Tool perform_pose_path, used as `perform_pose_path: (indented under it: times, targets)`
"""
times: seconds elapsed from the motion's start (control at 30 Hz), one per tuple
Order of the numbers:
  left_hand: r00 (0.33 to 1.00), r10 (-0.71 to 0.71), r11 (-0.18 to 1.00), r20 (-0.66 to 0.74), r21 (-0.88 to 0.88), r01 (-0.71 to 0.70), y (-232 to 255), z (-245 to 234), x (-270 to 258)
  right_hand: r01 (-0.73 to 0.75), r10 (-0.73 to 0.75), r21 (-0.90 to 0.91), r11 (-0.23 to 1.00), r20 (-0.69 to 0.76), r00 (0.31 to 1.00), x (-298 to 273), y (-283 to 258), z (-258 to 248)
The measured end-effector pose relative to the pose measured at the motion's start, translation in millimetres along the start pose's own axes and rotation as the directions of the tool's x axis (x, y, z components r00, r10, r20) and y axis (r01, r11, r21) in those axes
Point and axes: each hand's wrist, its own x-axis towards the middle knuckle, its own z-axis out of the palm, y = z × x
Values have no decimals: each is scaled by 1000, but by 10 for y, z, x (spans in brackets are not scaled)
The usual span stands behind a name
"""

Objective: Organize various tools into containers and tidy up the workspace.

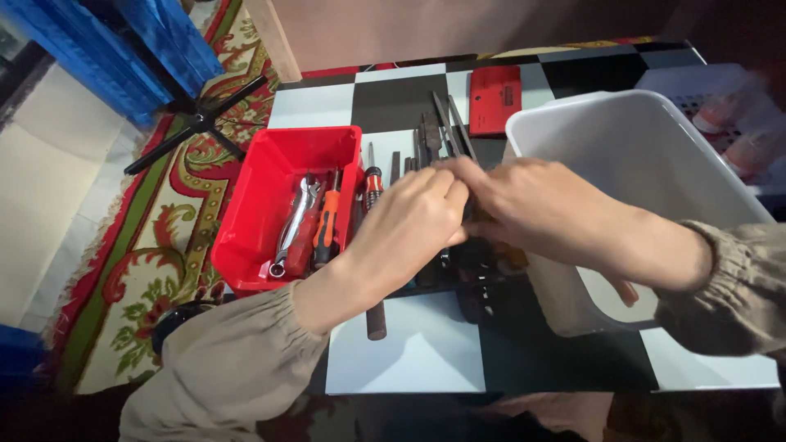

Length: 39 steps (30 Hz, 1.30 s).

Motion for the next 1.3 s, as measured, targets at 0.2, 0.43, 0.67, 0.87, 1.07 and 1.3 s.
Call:
perform_pose_path:
  times: [0.2, 0.43, 0.67, 0.87, 1.07, 1.3]
  targets:
    - [967, 14, 992, -254, -116, -45, 274, -531, 280, 222, -131, 130, 966, -495, 859, -345, 138, -334]
    - [908, 158, 901, -387, -319, -293, 550, -456, 601, 147, -88, 29, 989, -680, 728, -1086, 579, -422]
    - [939, 306, 860, -158, -378, -344, 547, 174, 738, -399, 505, 327, 857, -374, 778, -1625, 1672, 69]
    - [973, 227, 895, -37, -387, -223, 496, 372, 1060, -207, 310, 255, 944, -482, 819, -2009, 1887, 557]
    - [984, -110, 791, 143, -586, 174, 443, -189, 823, -52, 106, 120, 991, -506, 856, -1776, 895, 147]
    - [975, -222, 760, 23, -622, 188, 47, -62, 12, 133, -101, -4, 991, -679, 727, -1171, -197, 420]
